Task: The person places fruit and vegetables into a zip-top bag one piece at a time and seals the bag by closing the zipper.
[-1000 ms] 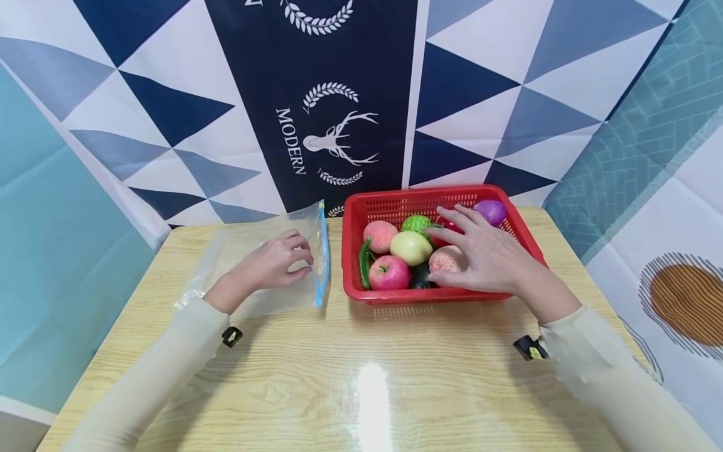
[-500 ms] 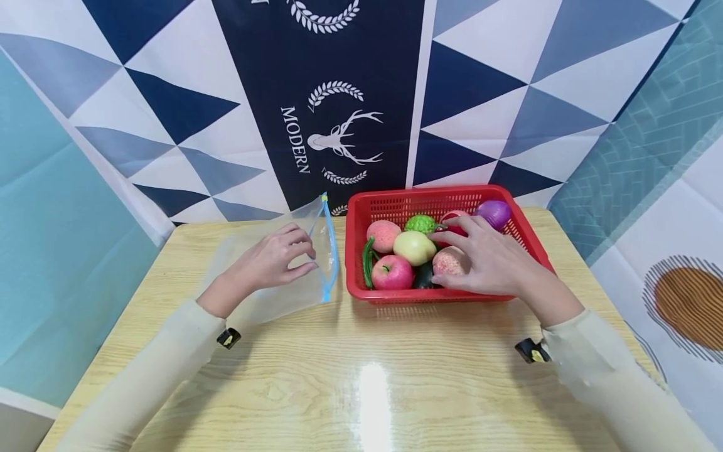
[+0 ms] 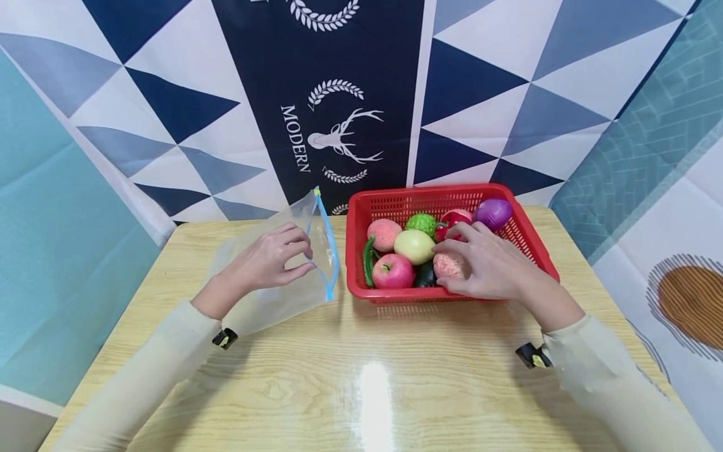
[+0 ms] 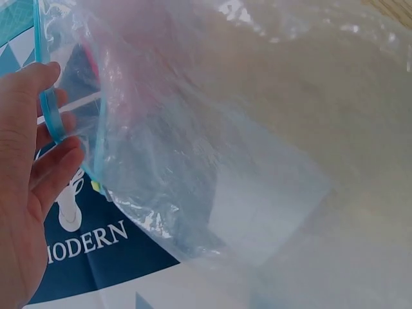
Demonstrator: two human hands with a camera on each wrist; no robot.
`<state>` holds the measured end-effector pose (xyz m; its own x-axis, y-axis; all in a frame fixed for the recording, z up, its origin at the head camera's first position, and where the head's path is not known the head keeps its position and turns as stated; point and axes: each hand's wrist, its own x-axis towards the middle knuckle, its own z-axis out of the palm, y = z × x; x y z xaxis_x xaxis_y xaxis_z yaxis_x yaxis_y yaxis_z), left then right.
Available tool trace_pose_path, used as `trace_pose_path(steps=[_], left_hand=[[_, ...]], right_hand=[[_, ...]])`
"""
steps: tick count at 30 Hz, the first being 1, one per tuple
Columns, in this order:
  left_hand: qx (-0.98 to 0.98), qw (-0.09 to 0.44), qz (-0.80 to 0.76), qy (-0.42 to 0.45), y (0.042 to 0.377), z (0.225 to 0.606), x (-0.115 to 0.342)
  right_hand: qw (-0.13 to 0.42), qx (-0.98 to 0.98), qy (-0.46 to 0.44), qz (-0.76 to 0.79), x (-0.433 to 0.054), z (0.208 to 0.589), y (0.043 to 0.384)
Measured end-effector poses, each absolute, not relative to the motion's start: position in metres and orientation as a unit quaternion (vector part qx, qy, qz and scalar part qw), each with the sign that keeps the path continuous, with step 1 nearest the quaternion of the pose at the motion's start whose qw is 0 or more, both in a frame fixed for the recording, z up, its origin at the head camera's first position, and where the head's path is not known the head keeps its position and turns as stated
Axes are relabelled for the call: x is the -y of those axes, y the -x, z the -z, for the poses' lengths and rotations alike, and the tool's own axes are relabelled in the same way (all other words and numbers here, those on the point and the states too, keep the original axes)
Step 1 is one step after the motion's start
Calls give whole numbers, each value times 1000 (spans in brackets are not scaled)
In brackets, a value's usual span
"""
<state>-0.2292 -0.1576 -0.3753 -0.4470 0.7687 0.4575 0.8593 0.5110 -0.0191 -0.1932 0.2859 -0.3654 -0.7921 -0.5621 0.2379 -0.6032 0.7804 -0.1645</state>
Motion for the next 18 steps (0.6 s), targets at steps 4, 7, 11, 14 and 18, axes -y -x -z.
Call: trace_pose_path(steps=[4, 7, 11, 14, 18], left_hand=[[836, 213, 111, 494, 230, 375, 158], [833, 215, 112, 498, 231, 376, 159], [833, 210, 111, 499, 231, 376, 159], [833, 209, 112, 500, 231, 376, 159], [829, 214, 117, 504, 231, 374, 158]], right_hand=[[80, 940, -310, -120, -286, 366, 193], [74, 941, -308, -123, -286, 365, 193], [70, 942, -304, -123, -285, 364, 192], [66, 943, -303, -123, -285, 364, 192], [65, 941, -310, -118, -284, 361, 193]])
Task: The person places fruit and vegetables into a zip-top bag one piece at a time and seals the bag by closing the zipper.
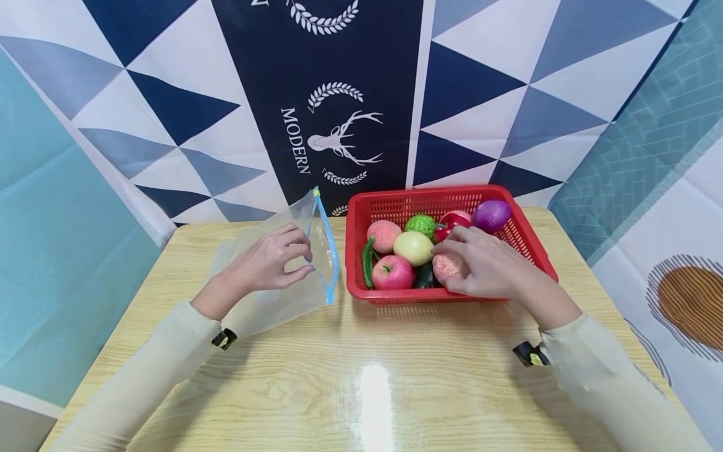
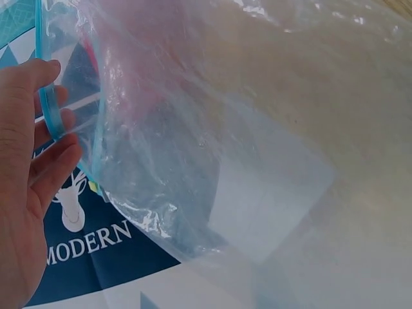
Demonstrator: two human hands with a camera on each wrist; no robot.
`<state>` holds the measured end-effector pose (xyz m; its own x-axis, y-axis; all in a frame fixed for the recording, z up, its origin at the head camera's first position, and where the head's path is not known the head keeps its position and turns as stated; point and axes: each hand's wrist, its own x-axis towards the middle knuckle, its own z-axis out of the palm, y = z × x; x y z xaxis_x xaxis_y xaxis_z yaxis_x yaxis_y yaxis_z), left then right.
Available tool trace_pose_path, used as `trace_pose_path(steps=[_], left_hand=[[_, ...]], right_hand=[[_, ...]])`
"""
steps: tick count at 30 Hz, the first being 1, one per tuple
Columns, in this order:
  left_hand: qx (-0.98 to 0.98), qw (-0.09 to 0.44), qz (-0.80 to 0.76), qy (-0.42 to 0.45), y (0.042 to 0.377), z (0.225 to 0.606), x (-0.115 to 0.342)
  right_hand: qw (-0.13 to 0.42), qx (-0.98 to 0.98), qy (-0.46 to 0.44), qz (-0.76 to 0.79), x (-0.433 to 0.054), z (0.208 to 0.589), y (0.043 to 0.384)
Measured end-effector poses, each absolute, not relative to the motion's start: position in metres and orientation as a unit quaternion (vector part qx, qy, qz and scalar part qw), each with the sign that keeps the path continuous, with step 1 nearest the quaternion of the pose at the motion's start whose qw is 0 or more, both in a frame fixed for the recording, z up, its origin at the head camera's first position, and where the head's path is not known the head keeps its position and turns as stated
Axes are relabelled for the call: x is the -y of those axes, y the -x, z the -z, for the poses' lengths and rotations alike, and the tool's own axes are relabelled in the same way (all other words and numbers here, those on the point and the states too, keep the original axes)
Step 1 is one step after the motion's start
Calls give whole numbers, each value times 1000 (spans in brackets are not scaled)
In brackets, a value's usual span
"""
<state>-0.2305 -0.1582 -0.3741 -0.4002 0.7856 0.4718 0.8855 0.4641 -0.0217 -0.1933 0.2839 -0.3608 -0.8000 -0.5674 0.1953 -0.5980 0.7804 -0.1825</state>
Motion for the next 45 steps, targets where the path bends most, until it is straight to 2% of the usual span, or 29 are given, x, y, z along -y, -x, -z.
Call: trace_pose_path(steps=[16, 24, 34, 45], left_hand=[[804, 232, 139, 529, 228, 365, 153], [802, 221, 144, 535, 226, 362, 146], [791, 228, 159, 546, 224, 361, 139], [784, 228, 172, 551, 222, 361, 134]], right_hand=[[112, 918, -348, -151, -264, 347, 196], [120, 905, -348, -215, -240, 348, 197], [172, 868, -349, -308, -209, 355, 198], [159, 811, -327, -458, -174, 367, 193]])
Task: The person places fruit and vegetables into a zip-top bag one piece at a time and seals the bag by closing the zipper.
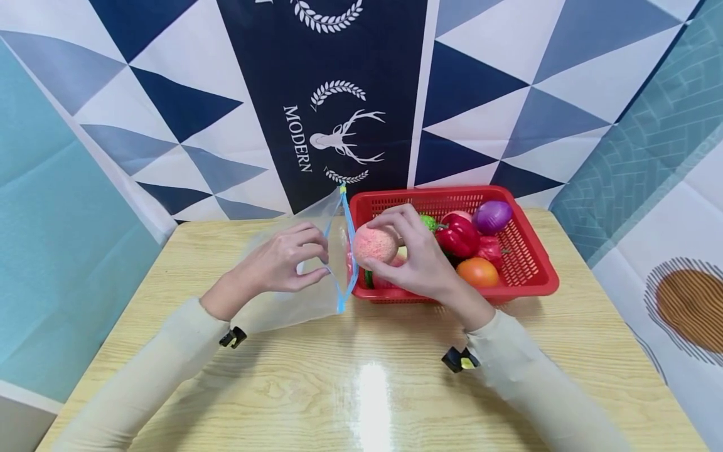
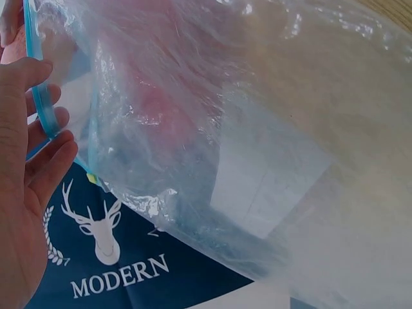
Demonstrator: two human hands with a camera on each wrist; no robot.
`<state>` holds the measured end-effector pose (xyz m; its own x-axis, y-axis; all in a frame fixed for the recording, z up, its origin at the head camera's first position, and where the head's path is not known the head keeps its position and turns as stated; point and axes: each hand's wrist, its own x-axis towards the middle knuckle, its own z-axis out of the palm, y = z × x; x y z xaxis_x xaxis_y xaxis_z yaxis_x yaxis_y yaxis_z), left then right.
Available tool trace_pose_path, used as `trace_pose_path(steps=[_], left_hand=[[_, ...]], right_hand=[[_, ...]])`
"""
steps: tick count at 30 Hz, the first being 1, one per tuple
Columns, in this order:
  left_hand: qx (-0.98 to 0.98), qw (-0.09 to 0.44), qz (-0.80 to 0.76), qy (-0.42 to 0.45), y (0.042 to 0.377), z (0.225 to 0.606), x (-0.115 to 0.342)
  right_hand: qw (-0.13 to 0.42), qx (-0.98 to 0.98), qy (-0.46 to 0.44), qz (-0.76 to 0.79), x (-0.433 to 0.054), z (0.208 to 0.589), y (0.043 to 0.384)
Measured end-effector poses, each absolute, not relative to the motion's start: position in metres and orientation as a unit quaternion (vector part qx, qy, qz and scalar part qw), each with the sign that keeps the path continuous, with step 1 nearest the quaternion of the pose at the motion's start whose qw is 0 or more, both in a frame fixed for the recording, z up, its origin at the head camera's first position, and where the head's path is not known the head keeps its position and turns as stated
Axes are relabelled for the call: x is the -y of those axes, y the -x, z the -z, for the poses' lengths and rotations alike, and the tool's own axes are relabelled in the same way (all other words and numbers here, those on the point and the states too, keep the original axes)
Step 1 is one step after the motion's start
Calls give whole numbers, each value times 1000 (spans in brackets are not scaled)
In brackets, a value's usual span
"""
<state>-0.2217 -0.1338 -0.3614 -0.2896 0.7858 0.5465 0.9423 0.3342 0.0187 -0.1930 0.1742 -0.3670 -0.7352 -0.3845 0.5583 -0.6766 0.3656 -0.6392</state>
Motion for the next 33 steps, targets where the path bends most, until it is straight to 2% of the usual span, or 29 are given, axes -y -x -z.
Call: trace_pose_path(steps=[5, 13, 20, 33], left_hand=[[778, 231, 180, 555, 221, 361, 132], [772, 240, 192, 556, 218, 358, 132], [769, 251, 200, 553, 215, 355, 134], [779, 252, 192, 541, 213, 355, 137]], right_hand=[[159, 801, -351, -458, -162, 369, 191], [194, 808, -393, -395, -152, 378, 191], [191, 796, -425, -385, -150, 383, 194], [180, 799, -427, -383, -153, 383, 194]])
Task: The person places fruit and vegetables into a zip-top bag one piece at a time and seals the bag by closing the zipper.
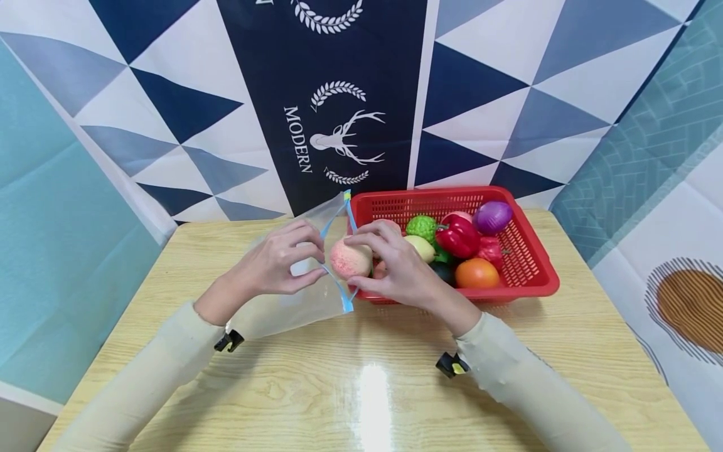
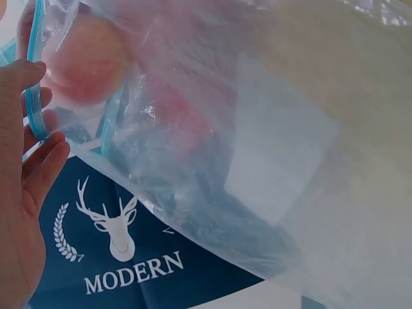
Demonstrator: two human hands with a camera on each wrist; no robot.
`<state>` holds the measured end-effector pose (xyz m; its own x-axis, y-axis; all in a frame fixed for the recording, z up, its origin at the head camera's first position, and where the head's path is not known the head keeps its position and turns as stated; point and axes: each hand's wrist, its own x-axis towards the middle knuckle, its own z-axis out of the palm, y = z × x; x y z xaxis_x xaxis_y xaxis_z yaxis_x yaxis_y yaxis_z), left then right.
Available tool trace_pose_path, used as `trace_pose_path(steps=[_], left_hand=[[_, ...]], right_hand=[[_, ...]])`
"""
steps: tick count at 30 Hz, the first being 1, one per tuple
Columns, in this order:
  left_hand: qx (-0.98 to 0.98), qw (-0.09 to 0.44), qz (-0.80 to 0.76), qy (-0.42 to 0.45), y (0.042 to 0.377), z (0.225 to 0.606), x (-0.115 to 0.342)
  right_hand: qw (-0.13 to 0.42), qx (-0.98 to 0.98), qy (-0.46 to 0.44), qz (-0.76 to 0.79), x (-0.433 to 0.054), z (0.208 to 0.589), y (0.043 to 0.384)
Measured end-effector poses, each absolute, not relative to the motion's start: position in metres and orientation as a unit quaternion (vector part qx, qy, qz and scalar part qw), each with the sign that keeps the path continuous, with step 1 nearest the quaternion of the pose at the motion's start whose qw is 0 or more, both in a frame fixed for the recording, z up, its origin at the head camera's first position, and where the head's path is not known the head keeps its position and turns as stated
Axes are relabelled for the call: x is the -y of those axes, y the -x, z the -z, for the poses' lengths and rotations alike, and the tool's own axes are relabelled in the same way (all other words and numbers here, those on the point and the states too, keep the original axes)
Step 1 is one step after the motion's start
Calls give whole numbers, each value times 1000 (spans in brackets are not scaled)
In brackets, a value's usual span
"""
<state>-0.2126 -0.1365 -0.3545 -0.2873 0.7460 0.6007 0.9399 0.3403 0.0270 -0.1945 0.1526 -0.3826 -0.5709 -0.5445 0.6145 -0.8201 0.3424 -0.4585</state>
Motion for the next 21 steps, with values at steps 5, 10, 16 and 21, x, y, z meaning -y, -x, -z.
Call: trace_pose_path(steps=[5, 10, 16, 21], left_hand=[[774, 256, 196, 545, 212, 353, 137], [772, 257, 202, 545, 211, 352, 137], [771, 258, 207, 544, 211, 352, 138], [773, 261, 203, 542, 212, 350, 139]], right_hand=[[174, 805, -419, -383, -154, 383, 194], [168, 808, -418, -379, -156, 383, 193], [173, 810, -426, -365, -158, 384, 194], [167, 815, -424, -358, -160, 384, 194]])
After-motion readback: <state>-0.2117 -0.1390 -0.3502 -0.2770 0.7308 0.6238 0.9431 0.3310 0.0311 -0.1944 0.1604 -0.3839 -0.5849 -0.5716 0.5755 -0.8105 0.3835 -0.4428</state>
